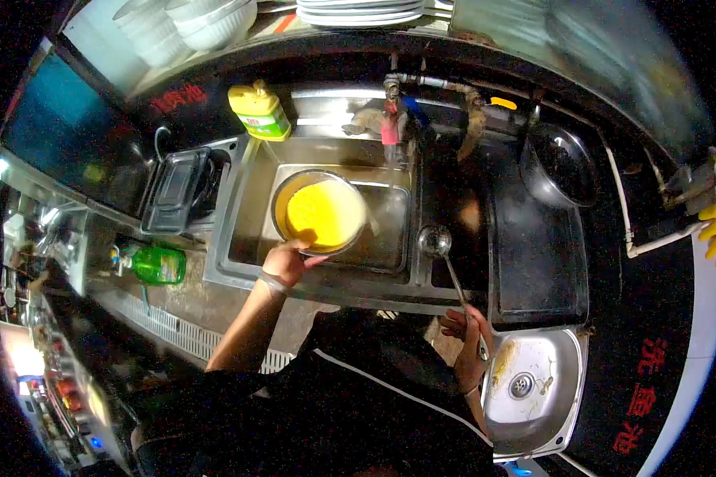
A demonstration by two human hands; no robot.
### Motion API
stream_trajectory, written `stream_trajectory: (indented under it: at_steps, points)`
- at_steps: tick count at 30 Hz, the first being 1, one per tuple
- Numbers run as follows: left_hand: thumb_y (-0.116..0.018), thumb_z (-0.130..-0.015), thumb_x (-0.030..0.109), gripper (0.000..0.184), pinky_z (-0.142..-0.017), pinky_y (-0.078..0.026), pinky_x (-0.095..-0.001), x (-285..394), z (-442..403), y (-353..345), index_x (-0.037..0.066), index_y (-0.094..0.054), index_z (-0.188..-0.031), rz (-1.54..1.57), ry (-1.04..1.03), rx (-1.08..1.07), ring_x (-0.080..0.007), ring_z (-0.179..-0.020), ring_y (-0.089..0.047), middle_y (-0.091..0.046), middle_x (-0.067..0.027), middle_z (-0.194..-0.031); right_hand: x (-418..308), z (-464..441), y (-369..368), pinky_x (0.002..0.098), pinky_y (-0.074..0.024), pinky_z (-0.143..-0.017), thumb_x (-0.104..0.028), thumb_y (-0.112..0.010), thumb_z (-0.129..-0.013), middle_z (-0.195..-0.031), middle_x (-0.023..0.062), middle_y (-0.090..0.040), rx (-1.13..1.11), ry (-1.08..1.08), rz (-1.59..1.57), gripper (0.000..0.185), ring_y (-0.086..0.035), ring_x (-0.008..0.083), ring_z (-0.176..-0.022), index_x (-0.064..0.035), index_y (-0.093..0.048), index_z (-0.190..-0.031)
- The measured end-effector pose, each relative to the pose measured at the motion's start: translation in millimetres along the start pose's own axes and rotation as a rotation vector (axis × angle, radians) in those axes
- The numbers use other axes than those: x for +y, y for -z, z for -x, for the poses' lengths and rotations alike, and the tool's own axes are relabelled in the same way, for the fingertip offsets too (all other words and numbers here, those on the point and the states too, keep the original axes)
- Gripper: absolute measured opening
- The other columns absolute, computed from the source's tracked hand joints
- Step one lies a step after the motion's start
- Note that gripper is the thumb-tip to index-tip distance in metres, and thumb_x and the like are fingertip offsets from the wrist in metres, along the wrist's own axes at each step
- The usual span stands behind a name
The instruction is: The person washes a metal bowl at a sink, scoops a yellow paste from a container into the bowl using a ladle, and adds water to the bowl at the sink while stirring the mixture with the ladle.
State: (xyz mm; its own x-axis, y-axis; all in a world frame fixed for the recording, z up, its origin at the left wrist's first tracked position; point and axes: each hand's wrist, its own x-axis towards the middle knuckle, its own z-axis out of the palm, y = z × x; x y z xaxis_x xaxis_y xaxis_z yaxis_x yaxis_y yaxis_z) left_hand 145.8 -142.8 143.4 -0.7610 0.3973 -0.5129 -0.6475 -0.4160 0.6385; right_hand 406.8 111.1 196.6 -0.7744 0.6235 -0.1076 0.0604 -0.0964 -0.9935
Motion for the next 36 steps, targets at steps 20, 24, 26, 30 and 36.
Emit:
stream_trajectory:
  at_steps: [20,24,26,30,36]
  points:
    - [-0.046,-0.079,-0.003,0.045,-0.085,-0.049,-0.0489,11,7,-6,-0.004,-0.039,-0.123,0.001,-0.024,0.013,-0.0332,-0.111,-0.048,-0.046,-0.0159,-0.121,9,2,-1,0.0328,-0.0509,-0.069,-0.028,-0.037,-0.095,-0.098,0.0200,-0.061,-0.007,0.005,-0.021,0.039,-0.063,0.0250,-0.083,0.0028,-0.046,-0.118]
    - [-0.045,-0.078,-0.004,0.044,-0.085,-0.049,-0.0494,13,10,-10,-0.005,-0.039,-0.122,0.002,-0.034,0.023,-0.0335,-0.109,-0.049,-0.048,-0.0166,-0.120,11,3,-4,0.0327,-0.0508,-0.069,-0.026,-0.038,-0.095,-0.097,0.0199,-0.061,0.008,0.025,-0.040,0.037,-0.063,0.0251,-0.082,0.0024,-0.046,-0.117]
    - [-0.046,-0.078,-0.004,0.043,-0.085,-0.049,-0.0498,15,11,-11,-0.005,-0.039,-0.121,0.001,-0.038,0.028,-0.0335,-0.109,-0.049,-0.048,-0.0168,-0.119,12,4,-4,0.0327,-0.0508,-0.069,-0.025,-0.038,-0.095,-0.097,0.0198,-0.061,0.017,0.022,-0.055,0.036,-0.063,0.0250,-0.081,0.0022,-0.046,-0.117]
    - [-0.046,-0.078,-0.005,0.043,-0.084,-0.049,-0.0501,16,11,-12,-0.004,-0.041,-0.120,-0.006,-0.051,0.037,-0.0334,-0.108,-0.050,-0.048,-0.0163,-0.119,16,5,-3,0.0319,-0.0507,-0.068,-0.024,-0.038,-0.095,-0.096,0.0196,-0.062,0.025,0.020,-0.086,0.035,-0.063,0.0247,-0.080,0.0020,-0.047,-0.117]
    - [-0.046,-0.076,-0.007,0.050,-0.081,-0.051,-0.0482,18,10,-11,0.002,-0.037,-0.124,-0.005,-0.063,0.017,-0.0331,-0.106,-0.052,-0.048,-0.0163,-0.120,16,4,-3,0.0308,-0.0507,-0.066,-0.024,-0.040,-0.095,-0.095,0.0193,-0.062,0.054,0.012,-0.093,0.034,-0.064,0.0245,-0.079,0.0019,-0.048,-0.116]
